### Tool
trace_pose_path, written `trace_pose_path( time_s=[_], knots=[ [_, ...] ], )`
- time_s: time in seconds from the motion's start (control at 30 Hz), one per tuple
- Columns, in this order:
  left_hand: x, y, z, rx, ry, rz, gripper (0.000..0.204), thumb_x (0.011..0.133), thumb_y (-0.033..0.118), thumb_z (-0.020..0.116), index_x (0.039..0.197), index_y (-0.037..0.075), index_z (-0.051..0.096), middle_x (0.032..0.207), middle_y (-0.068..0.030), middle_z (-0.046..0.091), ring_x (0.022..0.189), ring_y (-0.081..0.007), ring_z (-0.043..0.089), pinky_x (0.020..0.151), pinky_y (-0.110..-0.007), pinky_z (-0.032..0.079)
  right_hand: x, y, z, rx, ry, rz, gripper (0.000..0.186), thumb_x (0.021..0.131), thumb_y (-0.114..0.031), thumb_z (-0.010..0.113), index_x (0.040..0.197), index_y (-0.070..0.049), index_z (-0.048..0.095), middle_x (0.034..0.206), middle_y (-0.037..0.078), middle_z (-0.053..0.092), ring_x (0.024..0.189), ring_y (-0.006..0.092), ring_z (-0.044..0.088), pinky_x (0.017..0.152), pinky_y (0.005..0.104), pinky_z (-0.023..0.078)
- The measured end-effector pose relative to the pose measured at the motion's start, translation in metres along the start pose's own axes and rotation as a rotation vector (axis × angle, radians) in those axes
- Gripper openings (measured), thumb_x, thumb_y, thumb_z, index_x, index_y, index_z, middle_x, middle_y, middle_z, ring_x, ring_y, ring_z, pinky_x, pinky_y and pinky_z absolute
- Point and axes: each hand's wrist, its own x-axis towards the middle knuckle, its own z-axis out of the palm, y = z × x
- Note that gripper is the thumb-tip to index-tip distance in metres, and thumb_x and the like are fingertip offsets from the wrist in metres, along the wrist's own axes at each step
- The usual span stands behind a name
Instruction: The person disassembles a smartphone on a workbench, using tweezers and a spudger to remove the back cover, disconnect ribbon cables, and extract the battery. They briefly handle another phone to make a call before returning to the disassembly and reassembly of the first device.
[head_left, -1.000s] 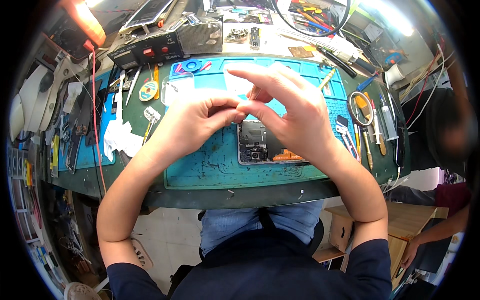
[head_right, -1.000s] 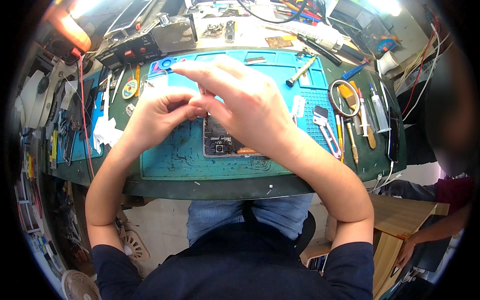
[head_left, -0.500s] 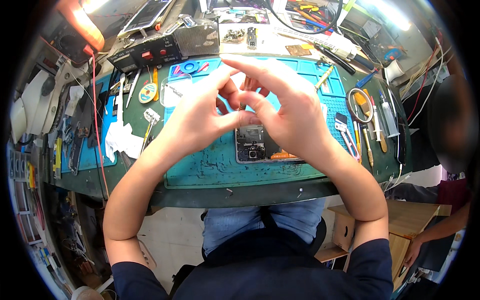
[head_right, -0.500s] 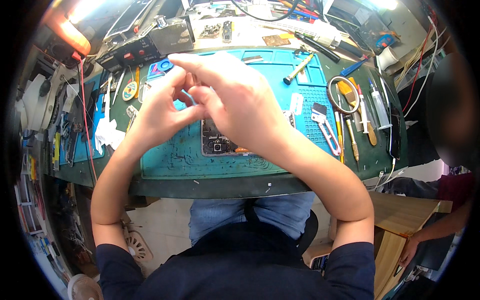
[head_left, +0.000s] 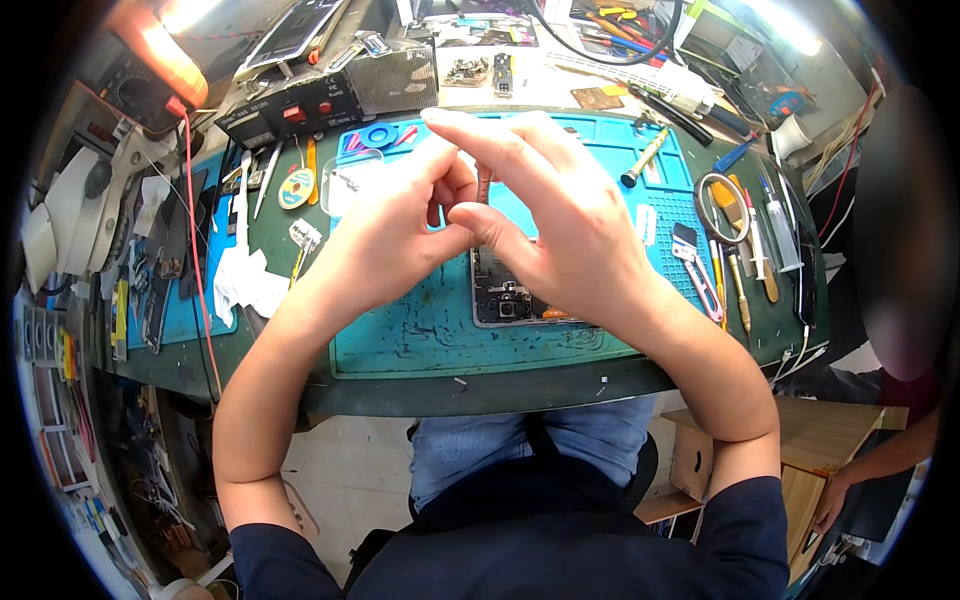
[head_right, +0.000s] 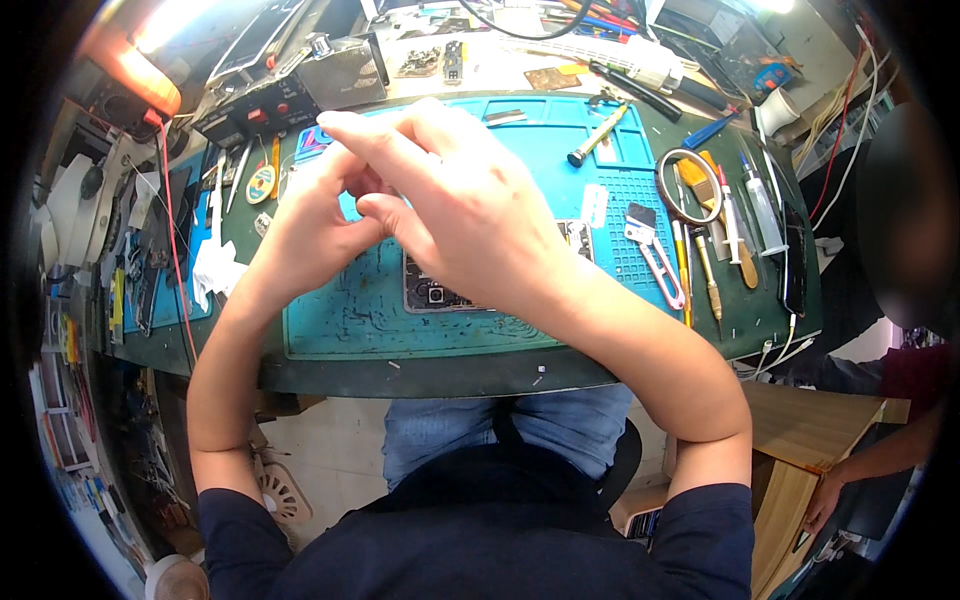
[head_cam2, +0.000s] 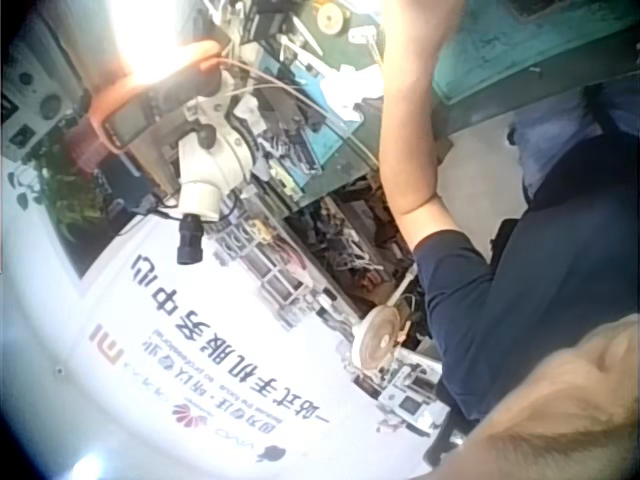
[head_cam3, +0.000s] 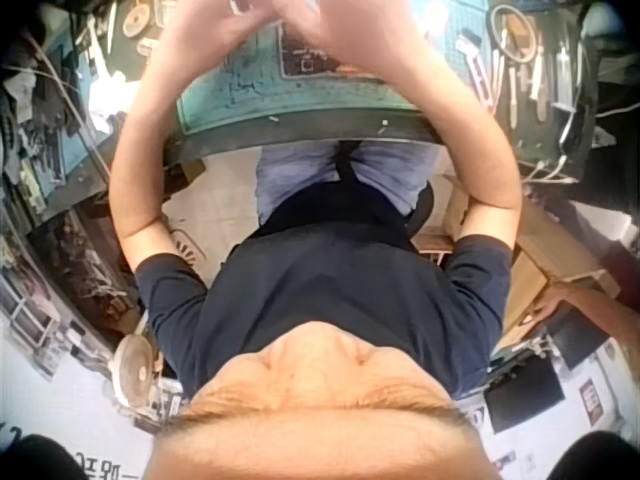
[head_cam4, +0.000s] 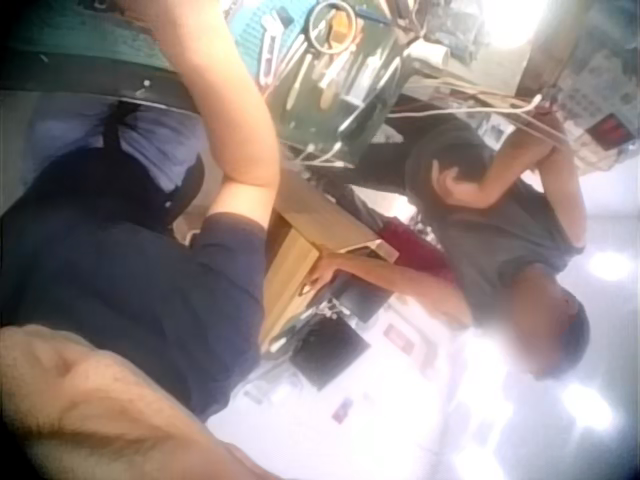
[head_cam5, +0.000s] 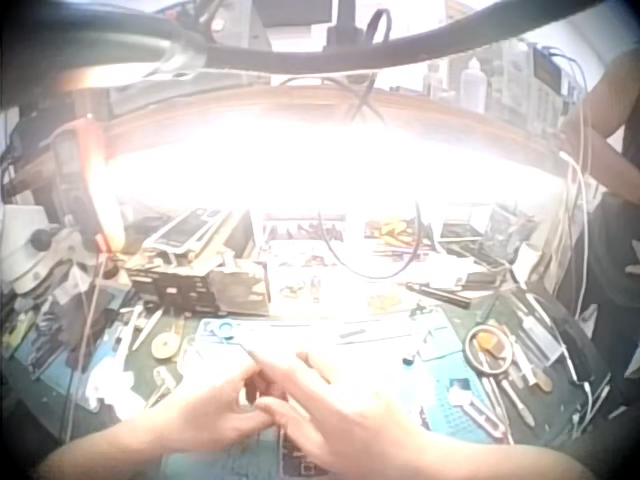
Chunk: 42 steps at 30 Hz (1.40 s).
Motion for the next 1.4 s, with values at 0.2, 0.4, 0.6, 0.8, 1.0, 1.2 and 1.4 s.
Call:
trace_pose_path(
  time_s=[0.2, 0.4, 0.6, 0.8, 1.0, 1.2, 1.4],
  knots=[
    [0.001, 0.001, 0.008, -0.294, 0.038, -0.003, 0.043, 0.088, 0.007, 0.077, 0.126, -0.001, 0.059, 0.109, -0.0077, 0.067, 0.099, -0.0149, 0.063, 0.085, -0.031, 0.053, -0.003, 0.005, 0.002, 0.1, -0.002, 0.078, 0.061, 0.087, 0.002, 0.07, 0.145, -0.008, 0.057, 0.101, 0.015, 0.066, 0.091, 0.0311, 0.068, 0.082, 0.04, 0.057],
    [0.0, -0.001, -0.001, 0.024, -0.048, -0.058, 0.042, 0.093, 0.023, 0.08, 0.127, 0.005, 0.063, 0.093, -0.0053, 0.068, 0.077, -0.015, 0.06, 0.07, -0.03, 0.049, -0.003, 0.004, 0.0, -0.029, -0.013, 0.032, 0.06, 0.089, 0.006, 0.065, 0.147, -0.007, 0.054, 0.105, 0.016, 0.066, 0.094, 0.0325, 0.069, 0.082, 0.0398, 0.057],
    [-0.009, -0.005, -0.003, -0.006, -0.091, -0.124, 0.027, 0.096, 0.025, 0.076, 0.113, 0.004, 0.07, 0.083, -0.0056, 0.068, 0.076, -0.0178, 0.063, 0.073, -0.034, 0.053, -0.002, 0.005, -0.002, 0.06, 0.061, 0.037, 0.055, 0.091, 0.007, 0.063, 0.144, -0.006, 0.056, 0.104, 0.015, 0.066, 0.091, 0.0309, 0.069, 0.08, 0.0392, 0.057],
    [-0.006, -0.003, 0.004, 0.21, -0.077, 0.003, 0.016, 0.096, 0.018, 0.071, 0.099, 0.002, 0.07, 0.087, -0.0133, 0.071, 0.079, -0.0289, 0.069, 0.074, -0.039, 0.055, -0.003, 0.003, -0.006, 0.098, 0.067, 0.066, 0.057, 0.09, 0.008, 0.063, 0.145, -0.006, 0.056, 0.1, 0.013, 0.065, 0.087, 0.0278, 0.067, 0.08, 0.038, 0.056],
    [-0.003, -0.009, 0.003, 0.24, -0.1, 0.147, 0.013, 0.096, 0.016, 0.067, 0.101, 0.004, 0.064, 0.089, -0.0149, 0.069, 0.086, -0.0359, 0.068, 0.077, -0.043, 0.054, -0.015, -0.009, -0.008, 0.119, -0.053, 0.073, 0.06, 0.091, 0.009, 0.067, 0.149, -0.006, 0.057, 0.099, 0.008, 0.068, 0.088, 0.0167, 0.067, 0.078, 0.0311, 0.059],
    [-0.003, -0.004, -0.003, 0.281, -0.252, 0.118, 0.014, 0.097, 0.017, 0.066, 0.105, 0.008, 0.059, 0.103, -0.0149, 0.068, 0.099, -0.0361, 0.067, 0.084, -0.044, 0.053, -0.018, -0.016, -0.011, 0.165, -0.112, 0.067, 0.064, 0.088, 0.013, 0.064, 0.149, -0.004, 0.056, 0.101, 0.01, 0.066, 0.087, 0.0189, 0.066, 0.078, 0.0314, 0.058],
    [0.0, -0.004, -0.003, 0.307, -0.243, 0.199, 0.013, 0.098, 0.017, 0.064, 0.103, 0.007, 0.059, 0.101, -0.0154, 0.068, 0.1, -0.0377, 0.066, 0.086, -0.045, 0.053, -0.019, -0.017, -0.012, 0.152, -0.146, 0.064, 0.065, 0.087, 0.014, 0.062, 0.149, -0.002, 0.055, 0.1, 0.011, 0.066, 0.086, 0.0202, 0.065, 0.08, 0.0317, 0.058]
  ],
)
